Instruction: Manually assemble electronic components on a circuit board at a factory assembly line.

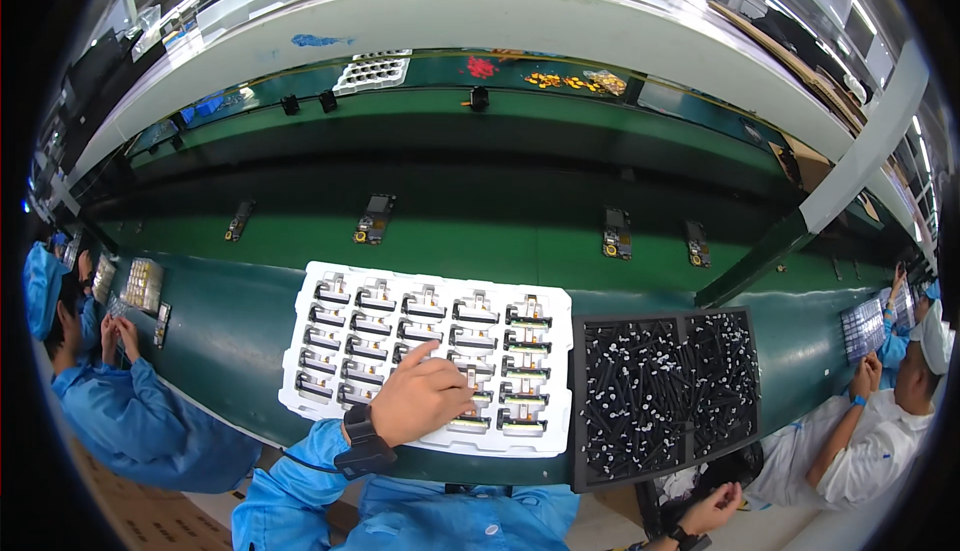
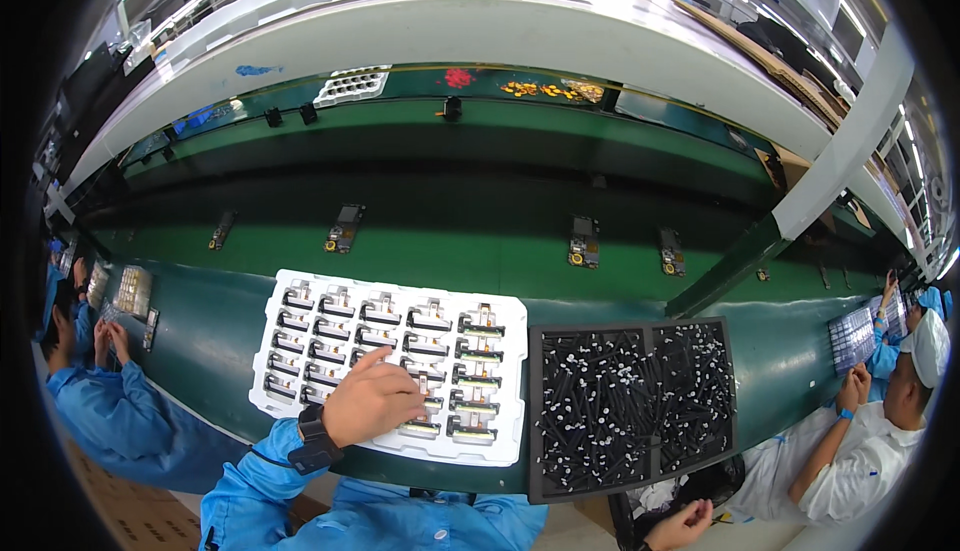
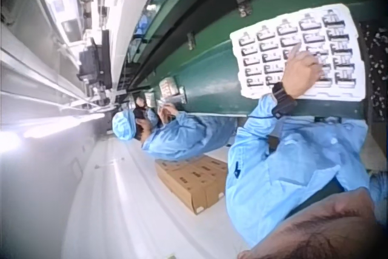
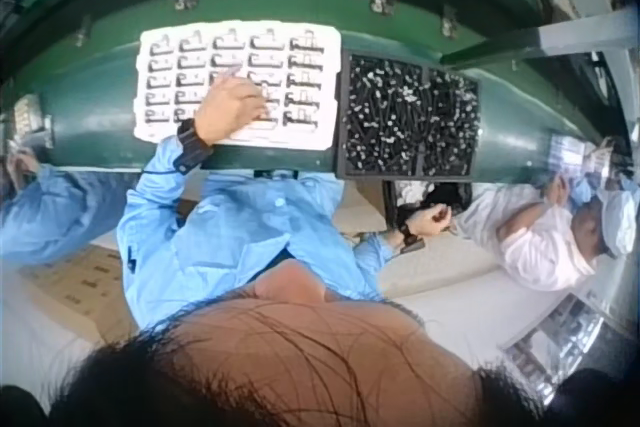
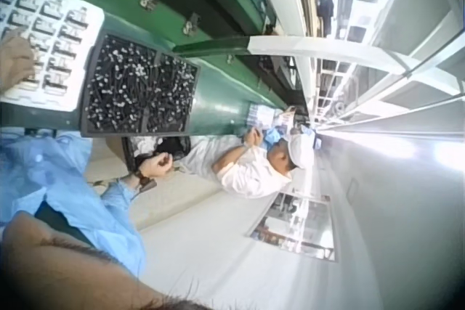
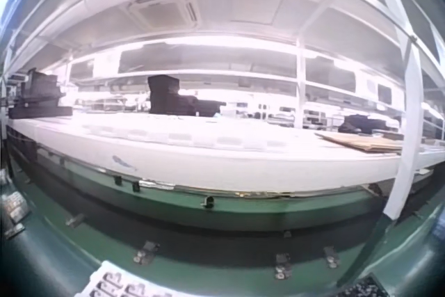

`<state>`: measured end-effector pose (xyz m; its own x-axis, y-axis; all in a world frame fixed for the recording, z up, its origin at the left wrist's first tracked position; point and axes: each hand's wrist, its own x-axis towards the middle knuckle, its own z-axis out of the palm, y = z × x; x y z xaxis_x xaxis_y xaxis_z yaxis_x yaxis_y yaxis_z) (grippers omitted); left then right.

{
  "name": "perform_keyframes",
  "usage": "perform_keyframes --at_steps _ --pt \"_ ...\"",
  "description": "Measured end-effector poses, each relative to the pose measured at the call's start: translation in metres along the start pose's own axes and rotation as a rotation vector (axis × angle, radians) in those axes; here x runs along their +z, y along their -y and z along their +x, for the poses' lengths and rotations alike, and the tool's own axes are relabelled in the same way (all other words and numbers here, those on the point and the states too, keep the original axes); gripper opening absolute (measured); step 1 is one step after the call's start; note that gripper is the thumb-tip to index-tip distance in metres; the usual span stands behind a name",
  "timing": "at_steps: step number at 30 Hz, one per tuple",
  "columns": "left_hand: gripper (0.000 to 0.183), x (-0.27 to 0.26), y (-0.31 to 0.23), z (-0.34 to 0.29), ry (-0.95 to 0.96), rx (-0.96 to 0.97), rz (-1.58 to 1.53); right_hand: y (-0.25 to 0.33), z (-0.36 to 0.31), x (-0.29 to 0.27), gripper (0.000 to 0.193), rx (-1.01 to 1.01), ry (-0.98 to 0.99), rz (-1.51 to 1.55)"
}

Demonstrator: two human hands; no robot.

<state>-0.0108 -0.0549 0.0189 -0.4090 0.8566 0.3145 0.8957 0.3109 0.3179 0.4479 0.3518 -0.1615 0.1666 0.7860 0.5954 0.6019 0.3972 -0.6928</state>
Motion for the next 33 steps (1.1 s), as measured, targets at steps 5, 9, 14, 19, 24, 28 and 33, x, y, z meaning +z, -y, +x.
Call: perform_keyframes --at_steps 5,9,14,19,24,28,33 --pt "0.013 -0.016 0.003 0.016 -0.169 -0.038 -0.133 0.228 0.026 -0.011 0.021 -0.014 0.372 0.508" --pt "0.023 -0.006 0.012 0.022 -0.295 -0.073 -0.123 0.392 0.012 0.027 0.031 -0.688 1.014 0.565" --pt "0.028 0.01 0.023 0.019 -0.317 -0.106 -0.179 0.454 -0.079 0.112 0.028 -1.152 1.207 0.454" --pt "0.025 0.013 0.031 0.015 -0.359 -0.136 -0.282 0.455 -0.103 0.122 0.022 -1.125 1.305 0.263" --pt "0.024 0.012 0.031 0.014 -0.35 -0.135 -0.253 0.467 -0.104 0.119 0.019 -1.046 1.385 0.166" --pt "0.025 0.013 0.031 0.014 -0.339 -0.138 -0.263 0.474 -0.107 0.122 0.02 -1.019 1.407 0.113" --pt "0.023 0.013 0.031 0.012 -0.348 -0.141 -0.261 0.477 -0.113 0.109 0.015 -1.084 1.359 -0.02"
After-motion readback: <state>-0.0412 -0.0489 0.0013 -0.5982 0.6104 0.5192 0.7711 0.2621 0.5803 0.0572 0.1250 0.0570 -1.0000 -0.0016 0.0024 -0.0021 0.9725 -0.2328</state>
